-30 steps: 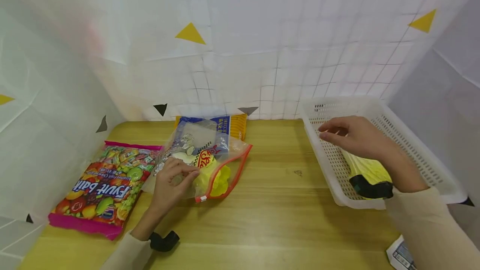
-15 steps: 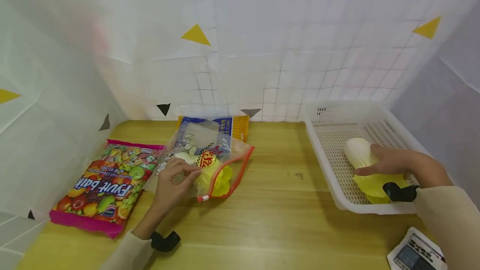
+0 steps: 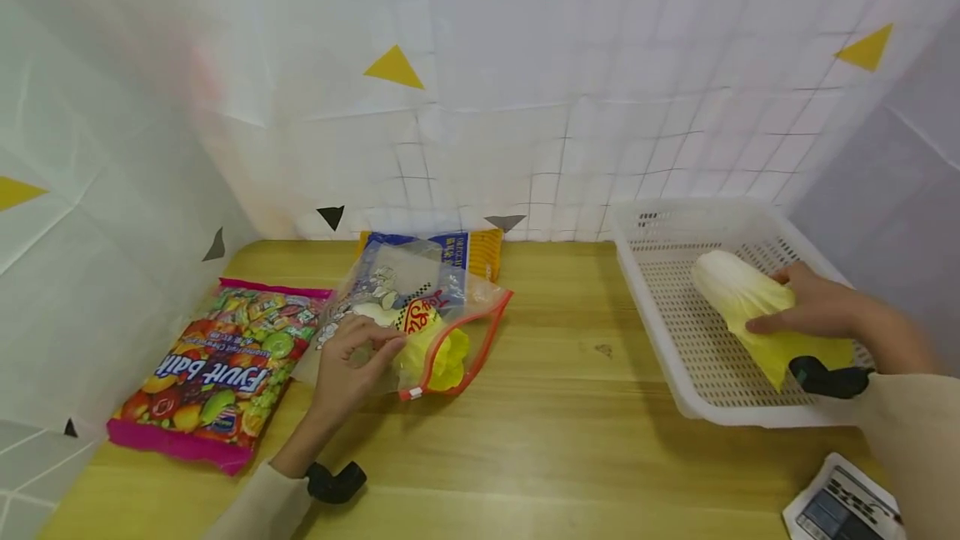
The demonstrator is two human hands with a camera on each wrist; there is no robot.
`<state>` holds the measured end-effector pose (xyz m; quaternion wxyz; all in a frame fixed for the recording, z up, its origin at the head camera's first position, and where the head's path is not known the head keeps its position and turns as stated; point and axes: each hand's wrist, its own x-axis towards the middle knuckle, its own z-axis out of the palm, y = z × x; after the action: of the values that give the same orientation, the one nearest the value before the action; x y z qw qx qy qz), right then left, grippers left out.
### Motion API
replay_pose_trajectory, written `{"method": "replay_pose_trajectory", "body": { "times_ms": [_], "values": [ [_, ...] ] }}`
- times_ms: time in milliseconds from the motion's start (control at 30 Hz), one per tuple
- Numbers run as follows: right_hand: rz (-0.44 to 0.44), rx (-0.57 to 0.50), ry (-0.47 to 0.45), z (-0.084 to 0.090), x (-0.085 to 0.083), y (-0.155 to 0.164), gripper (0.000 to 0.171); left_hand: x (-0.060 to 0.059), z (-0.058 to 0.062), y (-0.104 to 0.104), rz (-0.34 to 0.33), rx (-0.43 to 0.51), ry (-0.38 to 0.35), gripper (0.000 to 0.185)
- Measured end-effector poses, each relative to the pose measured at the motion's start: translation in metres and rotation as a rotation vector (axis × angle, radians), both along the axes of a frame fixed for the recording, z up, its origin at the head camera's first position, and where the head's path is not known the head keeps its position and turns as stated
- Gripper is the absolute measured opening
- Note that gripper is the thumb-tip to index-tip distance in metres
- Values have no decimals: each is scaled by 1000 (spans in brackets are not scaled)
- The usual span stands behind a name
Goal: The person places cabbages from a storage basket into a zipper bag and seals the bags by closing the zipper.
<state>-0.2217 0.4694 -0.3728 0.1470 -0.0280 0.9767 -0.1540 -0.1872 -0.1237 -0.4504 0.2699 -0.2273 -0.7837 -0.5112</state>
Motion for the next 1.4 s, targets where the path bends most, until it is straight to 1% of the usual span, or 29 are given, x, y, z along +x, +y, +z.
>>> {"method": "replay_pose_trajectory", "body": {
  "times_ms": [133,233,300,367,500,600,700,800,900,1000,1133,1267,1400],
  "values": [
    [-71,-24,220,23,0,-9,102,2,4,4,16,17,-19,8],
    [-70,-66,374,39,1,-28,96,1,3,3,38,31,-38,9],
    [-59,-83,441,48,2,-45,91,0,0,2,44,43,-53,10],
    [-54,-115,479,54,4,-64,88,-1,-2,1,43,50,-67,9],
    [-32,-191,513,59,7,-101,89,-1,-5,-3,31,58,-91,4],
    [20,-271,514,56,10,-123,87,-1,-6,-5,25,50,-95,4],
    [71,-335,500,50,13,-145,82,-1,-6,-5,25,43,-91,4],
    [118,-405,505,42,16,-165,78,-2,-6,-5,21,43,-88,5],
    [169,-488,526,33,16,-182,76,-3,-6,-5,12,49,-79,5],
    [192,-547,523,24,16,-195,77,-4,-7,-4,4,54,-52,7],
    [182,-589,520,16,20,-210,77,-4,-8,-2,4,53,-26,9],
    [219,-636,545,11,22,-224,77,-5,-7,0,27,42,-32,10],
    [260,-642,582,5,24,-232,77,-4,-6,0,50,40,-55,8]
  ]
}}
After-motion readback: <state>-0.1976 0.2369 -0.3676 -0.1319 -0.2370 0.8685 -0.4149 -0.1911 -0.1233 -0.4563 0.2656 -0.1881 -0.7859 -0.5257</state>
